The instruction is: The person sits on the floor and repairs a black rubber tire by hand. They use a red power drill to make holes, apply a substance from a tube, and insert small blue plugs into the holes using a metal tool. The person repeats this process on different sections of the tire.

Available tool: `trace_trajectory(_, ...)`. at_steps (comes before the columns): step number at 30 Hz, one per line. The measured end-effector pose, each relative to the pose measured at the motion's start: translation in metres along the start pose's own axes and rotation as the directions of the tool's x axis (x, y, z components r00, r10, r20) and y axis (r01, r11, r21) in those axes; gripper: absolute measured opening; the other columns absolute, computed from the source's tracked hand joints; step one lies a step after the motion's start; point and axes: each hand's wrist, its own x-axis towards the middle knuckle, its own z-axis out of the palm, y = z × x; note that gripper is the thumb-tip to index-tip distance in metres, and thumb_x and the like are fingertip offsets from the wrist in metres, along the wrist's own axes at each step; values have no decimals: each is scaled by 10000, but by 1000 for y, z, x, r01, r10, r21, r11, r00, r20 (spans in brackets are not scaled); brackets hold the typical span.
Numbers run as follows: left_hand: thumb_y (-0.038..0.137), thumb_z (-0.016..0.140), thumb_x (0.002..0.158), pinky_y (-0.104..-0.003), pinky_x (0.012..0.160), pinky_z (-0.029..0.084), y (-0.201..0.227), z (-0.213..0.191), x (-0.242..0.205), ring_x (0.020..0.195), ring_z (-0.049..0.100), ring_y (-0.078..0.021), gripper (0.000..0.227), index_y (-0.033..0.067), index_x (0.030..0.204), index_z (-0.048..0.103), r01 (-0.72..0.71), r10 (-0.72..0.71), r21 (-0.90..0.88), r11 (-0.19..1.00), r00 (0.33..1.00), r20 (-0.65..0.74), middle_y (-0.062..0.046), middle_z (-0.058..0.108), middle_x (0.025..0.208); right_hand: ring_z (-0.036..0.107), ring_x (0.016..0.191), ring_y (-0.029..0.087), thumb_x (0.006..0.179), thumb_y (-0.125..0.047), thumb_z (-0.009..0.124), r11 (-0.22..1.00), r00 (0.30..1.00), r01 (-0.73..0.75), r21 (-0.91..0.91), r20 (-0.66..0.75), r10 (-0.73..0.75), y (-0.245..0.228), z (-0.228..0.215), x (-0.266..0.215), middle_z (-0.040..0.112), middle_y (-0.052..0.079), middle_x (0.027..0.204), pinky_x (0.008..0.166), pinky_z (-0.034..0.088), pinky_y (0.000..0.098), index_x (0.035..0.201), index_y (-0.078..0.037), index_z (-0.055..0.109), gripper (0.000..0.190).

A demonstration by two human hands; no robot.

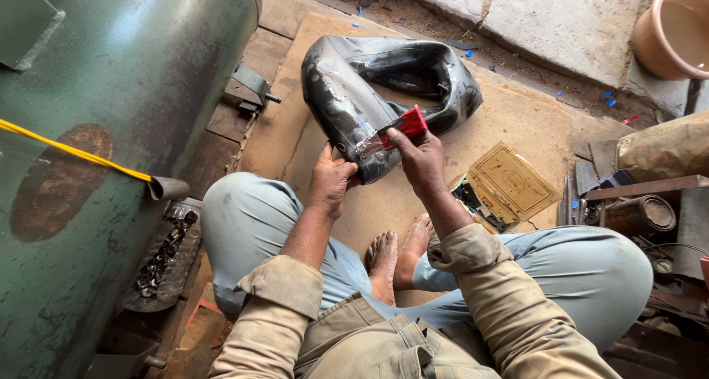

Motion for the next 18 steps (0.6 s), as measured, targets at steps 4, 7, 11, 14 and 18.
trace_trajectory(4, -86, 545, 816, -329, 708, 641, -2, -3, -1, 850, 708, -150, 837, 70, 1593, 274, -33, 33, -1, 999, 999, 31, -114, 706, 1063, 606, 743, 69, 967, -359, 759, 1000, 999, -9, 25, -35, 10, 1, 1, -2, 693, 9, 845, 695, 516, 256, 971, -87, 704, 278)
trace_trajectory(7, -84, 541, 810, -326, 703, 640, 1, -2, -1, 855, 714, -153, 833, 63, 1587, 279, -33, 33, -2, 999, 999, 36, -119, 716, 1073, 519, 639, 93, 934, -363, 764, 990, 987, -126, 70, -89, 132, 0, -3, 1, 654, 17, 790, 596, 441, 278, 977, -86, 721, 283)
trace_trajectory(11, -84, 548, 810, -339, 709, 643, 1, 0, -2, 864, 720, -173, 843, 67, 1585, 255, -19, 19, -1, 1000, 1000, 0, -134, 720, 1079, 570, 646, 52, 968, -340, 761, 988, 983, -154, 6, -101, 154, 6, -4, 1, 663, 3, 815, 605, 540, 227, 938, -99, 683, 255)
trace_trajectory(14, -78, 550, 807, -329, 712, 640, 0, -4, -1, 873, 716, -166, 855, 74, 1590, 242, -19, 19, 6, 1000, 1000, -3, -132, 722, 1087, 524, 575, 63, 982, -324, 734, 964, 970, -171, 203, -137, 201, -3, -17, 6, 689, 11, 814, 518, 461, 227, 936, -129, 650, 217)
trace_trajectory(18, -73, 556, 797, -354, 746, 629, -10, -7, 7, 896, 726, -192, 832, 11, 1586, 303, -84, 88, -64, 994, 994, 66, -129, 706, 1112, 516, 510, 95, 982, -347, 658, 747, 926, -259, 612, -61, 372, -23, -40, 7, 707, 16, 798, 439, 378, 240, 965, -148, 672, 200)
